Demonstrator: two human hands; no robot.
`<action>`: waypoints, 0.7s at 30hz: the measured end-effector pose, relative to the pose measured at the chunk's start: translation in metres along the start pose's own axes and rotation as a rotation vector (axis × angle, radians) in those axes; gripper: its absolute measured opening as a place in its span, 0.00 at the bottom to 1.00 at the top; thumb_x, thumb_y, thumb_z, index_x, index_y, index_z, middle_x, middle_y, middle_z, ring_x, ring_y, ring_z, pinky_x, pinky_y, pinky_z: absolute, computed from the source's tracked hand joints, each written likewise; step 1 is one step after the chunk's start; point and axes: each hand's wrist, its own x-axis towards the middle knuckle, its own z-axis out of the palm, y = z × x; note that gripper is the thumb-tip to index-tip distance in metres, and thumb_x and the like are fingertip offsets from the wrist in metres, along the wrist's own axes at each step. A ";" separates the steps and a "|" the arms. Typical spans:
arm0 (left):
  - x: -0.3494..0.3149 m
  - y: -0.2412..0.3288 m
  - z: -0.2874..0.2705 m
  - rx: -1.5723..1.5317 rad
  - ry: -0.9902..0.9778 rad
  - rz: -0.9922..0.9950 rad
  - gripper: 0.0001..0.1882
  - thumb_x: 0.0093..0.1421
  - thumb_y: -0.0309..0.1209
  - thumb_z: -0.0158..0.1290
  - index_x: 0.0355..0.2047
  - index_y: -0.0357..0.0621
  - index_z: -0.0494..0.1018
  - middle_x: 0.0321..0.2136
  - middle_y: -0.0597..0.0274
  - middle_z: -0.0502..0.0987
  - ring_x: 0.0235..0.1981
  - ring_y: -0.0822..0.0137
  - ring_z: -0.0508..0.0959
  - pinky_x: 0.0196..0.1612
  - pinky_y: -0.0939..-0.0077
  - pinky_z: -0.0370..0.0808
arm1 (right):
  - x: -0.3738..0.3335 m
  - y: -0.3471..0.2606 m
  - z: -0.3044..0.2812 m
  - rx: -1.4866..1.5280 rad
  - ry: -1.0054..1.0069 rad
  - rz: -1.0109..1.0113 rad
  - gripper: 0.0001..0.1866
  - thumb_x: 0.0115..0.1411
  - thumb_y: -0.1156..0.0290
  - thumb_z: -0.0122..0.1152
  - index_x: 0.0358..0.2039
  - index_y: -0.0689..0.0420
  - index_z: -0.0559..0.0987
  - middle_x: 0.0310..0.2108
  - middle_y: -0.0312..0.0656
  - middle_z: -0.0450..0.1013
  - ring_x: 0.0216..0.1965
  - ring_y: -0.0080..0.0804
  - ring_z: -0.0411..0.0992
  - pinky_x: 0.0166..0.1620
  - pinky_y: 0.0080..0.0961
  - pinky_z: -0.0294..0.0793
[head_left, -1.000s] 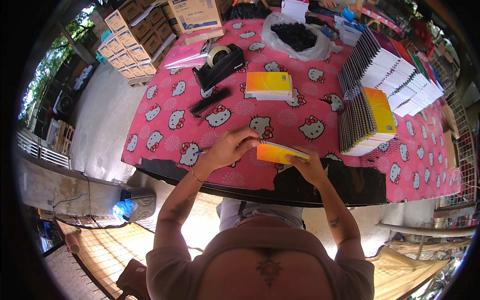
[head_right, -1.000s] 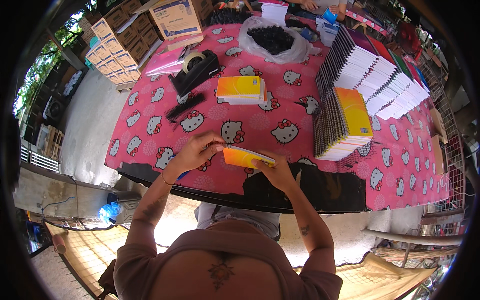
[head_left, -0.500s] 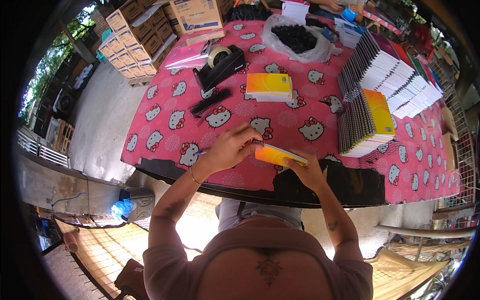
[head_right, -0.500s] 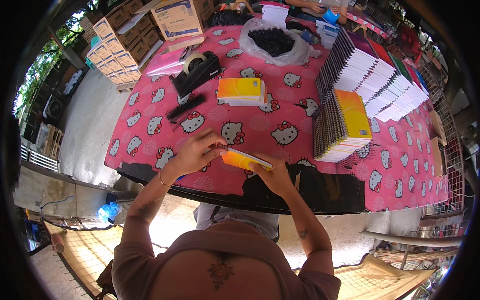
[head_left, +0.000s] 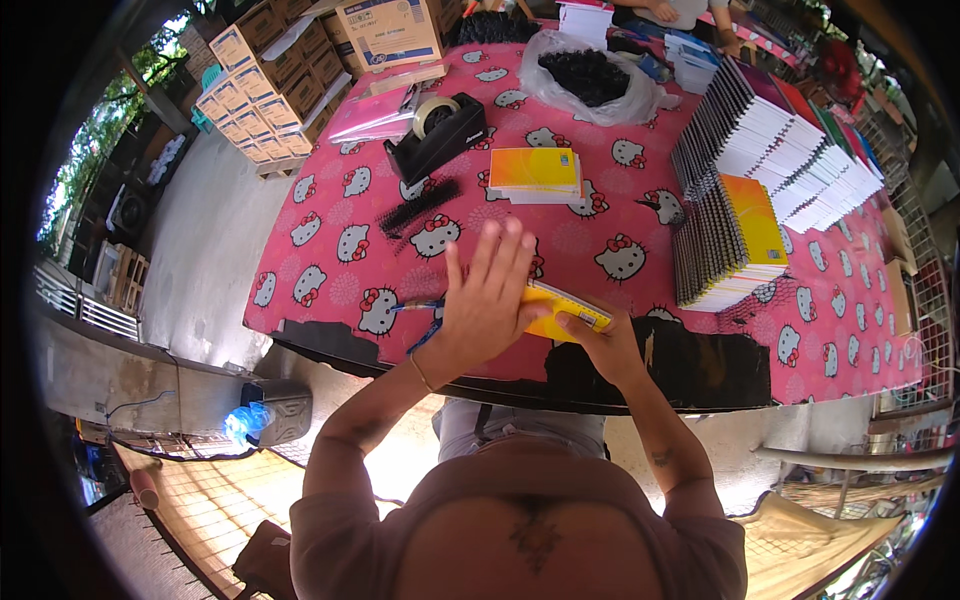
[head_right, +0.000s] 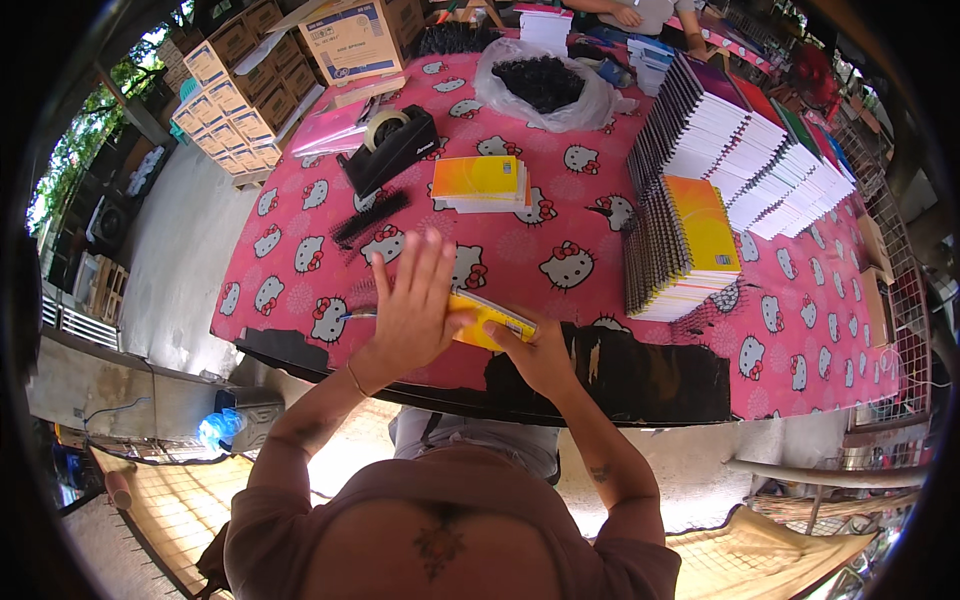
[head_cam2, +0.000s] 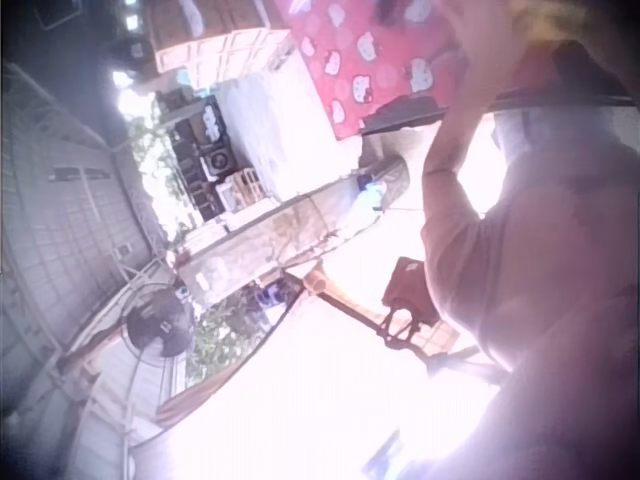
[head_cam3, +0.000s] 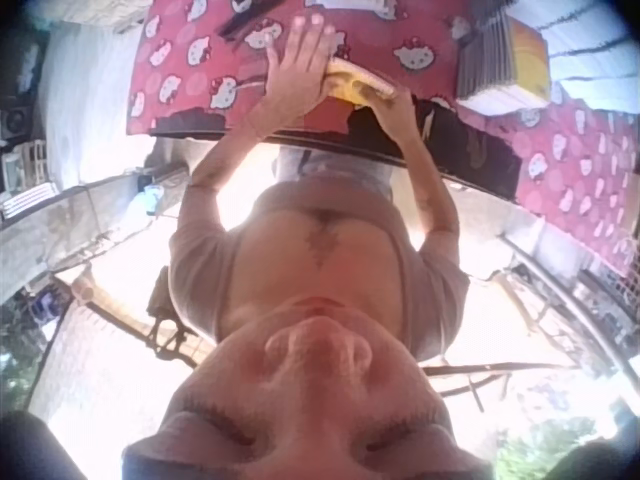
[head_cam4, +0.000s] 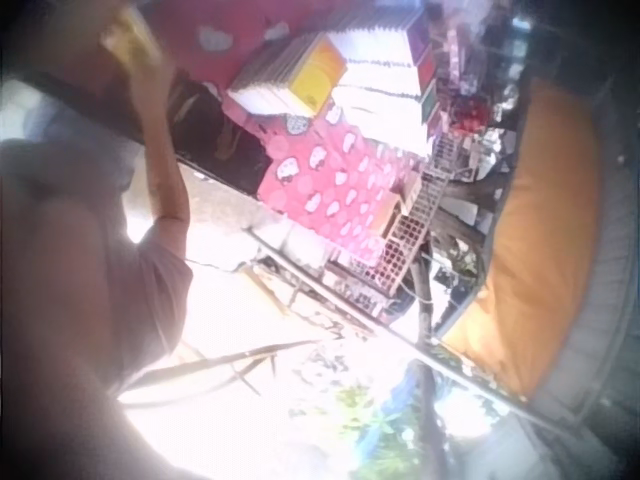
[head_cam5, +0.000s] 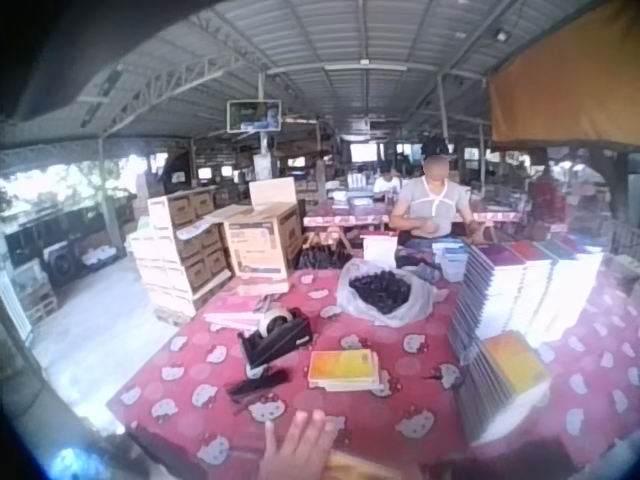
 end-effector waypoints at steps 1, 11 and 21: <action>-0.025 0.015 0.011 -0.090 -0.003 0.027 0.46 0.67 0.62 0.39 0.67 0.32 0.56 0.68 0.37 0.57 0.72 0.40 0.52 0.67 0.29 0.35 | 0.002 -0.003 -0.001 0.021 -0.005 -0.020 0.18 0.65 0.67 0.64 0.51 0.66 0.79 0.36 0.38 0.79 0.36 0.17 0.74 0.39 0.18 0.74; -0.056 0.041 0.015 -0.215 0.055 0.170 0.41 0.66 0.61 0.41 0.66 0.38 0.62 0.67 0.46 0.63 0.70 0.52 0.59 0.67 0.35 0.48 | -0.005 -0.002 0.001 0.078 -0.023 -0.046 0.17 0.64 0.70 0.64 0.51 0.64 0.80 0.39 0.38 0.80 0.39 0.19 0.75 0.44 0.21 0.76; -0.015 0.028 0.025 -0.188 0.064 0.147 0.45 0.63 0.61 0.47 0.67 0.37 0.59 0.68 0.44 0.59 0.71 0.50 0.56 0.68 0.35 0.47 | 0.010 0.028 -0.003 -0.087 -0.077 -0.034 0.15 0.65 0.71 0.62 0.50 0.62 0.80 0.33 0.38 0.80 0.36 0.18 0.76 0.38 0.22 0.76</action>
